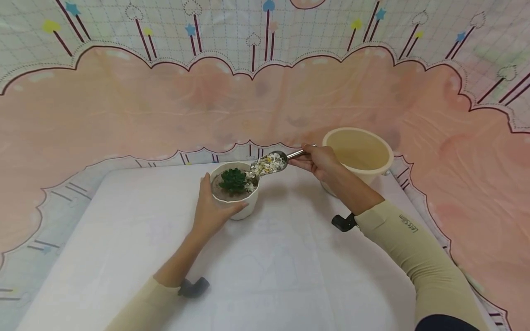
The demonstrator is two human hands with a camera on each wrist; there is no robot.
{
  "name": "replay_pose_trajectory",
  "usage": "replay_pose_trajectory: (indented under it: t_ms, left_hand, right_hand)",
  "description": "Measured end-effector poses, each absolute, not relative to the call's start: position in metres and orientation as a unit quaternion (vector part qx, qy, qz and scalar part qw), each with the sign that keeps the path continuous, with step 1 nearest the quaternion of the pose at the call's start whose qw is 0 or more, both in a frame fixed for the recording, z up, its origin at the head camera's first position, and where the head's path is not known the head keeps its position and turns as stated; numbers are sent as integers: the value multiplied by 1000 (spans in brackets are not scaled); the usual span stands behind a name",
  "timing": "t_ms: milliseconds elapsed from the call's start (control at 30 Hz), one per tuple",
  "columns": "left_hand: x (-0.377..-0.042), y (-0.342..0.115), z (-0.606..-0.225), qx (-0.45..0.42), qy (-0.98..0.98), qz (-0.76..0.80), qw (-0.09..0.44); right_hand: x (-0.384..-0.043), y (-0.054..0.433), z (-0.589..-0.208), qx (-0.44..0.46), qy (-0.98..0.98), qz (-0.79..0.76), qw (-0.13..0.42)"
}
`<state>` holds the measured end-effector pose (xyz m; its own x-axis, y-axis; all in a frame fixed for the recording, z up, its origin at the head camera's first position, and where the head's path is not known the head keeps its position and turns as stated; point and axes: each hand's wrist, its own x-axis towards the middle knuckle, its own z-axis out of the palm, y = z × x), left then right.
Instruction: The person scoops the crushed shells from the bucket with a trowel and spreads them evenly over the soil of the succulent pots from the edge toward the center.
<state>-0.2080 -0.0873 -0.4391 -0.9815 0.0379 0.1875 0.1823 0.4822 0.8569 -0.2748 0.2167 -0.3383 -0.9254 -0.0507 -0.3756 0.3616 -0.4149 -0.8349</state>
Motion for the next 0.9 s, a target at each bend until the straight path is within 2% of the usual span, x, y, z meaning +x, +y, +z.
replay_pose_trajectory:
  t_ms: [300, 667, 900]
  left_hand:
    - [-215, -85, -444, -66, -864, -484, 122]
    - [-217, -94, -438, -92, -858, -500, 71]
    - [-213, -84, -437, -74, -859, -497, 95]
  right_hand:
    - [-276, 219, -338, 146, 535, -824, 120]
    - [-279, 216, -337, 146, 536, -824, 114]
    - [-280, 215, -336, 148, 533, -826, 112]
